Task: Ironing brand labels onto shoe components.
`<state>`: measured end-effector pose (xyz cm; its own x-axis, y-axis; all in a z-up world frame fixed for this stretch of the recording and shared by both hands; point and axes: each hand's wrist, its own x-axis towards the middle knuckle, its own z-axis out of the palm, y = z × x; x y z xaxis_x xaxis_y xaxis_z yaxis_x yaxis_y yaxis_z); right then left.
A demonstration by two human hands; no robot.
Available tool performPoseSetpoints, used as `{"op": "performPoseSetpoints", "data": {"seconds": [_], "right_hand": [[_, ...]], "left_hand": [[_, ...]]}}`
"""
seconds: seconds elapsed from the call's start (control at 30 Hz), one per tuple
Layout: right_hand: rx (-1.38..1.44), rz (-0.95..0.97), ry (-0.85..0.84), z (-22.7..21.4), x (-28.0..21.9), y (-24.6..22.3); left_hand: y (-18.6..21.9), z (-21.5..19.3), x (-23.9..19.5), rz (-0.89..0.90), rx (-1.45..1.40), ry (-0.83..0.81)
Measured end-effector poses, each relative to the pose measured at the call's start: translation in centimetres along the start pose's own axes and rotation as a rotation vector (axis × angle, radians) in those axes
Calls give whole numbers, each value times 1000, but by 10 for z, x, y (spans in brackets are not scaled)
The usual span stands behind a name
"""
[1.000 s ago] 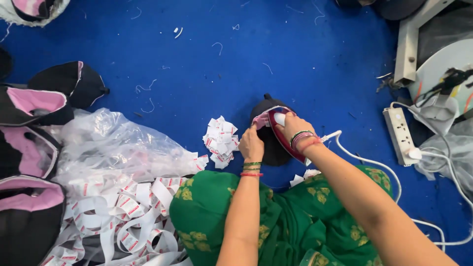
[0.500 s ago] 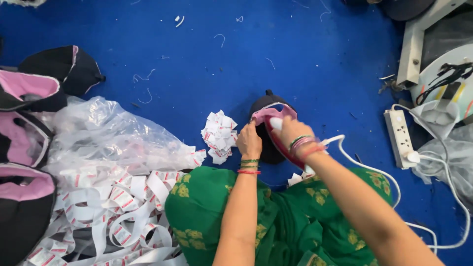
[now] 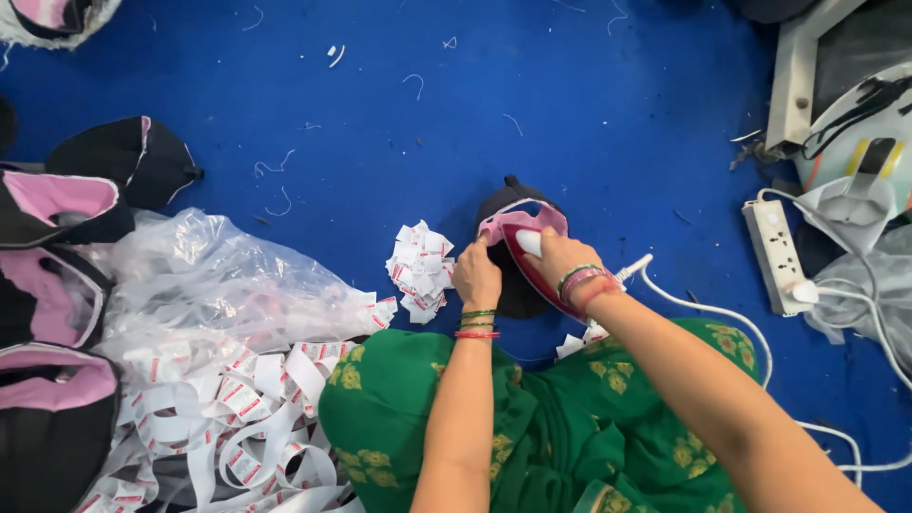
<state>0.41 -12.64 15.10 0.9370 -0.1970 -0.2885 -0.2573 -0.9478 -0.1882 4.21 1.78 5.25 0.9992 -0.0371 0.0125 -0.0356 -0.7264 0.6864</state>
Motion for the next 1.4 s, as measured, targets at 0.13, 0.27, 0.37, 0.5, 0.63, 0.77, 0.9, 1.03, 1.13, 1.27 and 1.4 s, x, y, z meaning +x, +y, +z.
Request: {"op": "performPoseSetpoints", "data": {"seconds": [0.13,0.27,0.37,0.5,0.63,0.77,0.9,1.03,1.13,1.27,1.4], "right_hand": [[-4,16,6,-9,8,1],[12,63,30,-13,3,10],[4,83,28,-14,-4,21],[-57,72,46,-22,-4,25],[-55,91,76,-15,3,6],[31,152,65,1,28,-1],[103,194,9,4,39,0],[119,180,9,0,35,0],[117,191,-7,-2,32,0],[107,185,-11,1,28,2],[92,172,-18,-3,26,4]], "left_hand": [[-17,12,-2,36,-12,47],[-14,5,-6,36,-59,69],[-12,4,-5,17,-58,53],[-16,11,0,14,-8,47],[-32,30,6,88,5,98],[-30,30,8,116,-6,140],[-5,8,5,-9,28,0],[6,1,2,7,-28,-53],[-1,8,1,38,-79,-127],[-17,20,1,44,-116,-142],[-4,4,1,34,-164,-116]]}}
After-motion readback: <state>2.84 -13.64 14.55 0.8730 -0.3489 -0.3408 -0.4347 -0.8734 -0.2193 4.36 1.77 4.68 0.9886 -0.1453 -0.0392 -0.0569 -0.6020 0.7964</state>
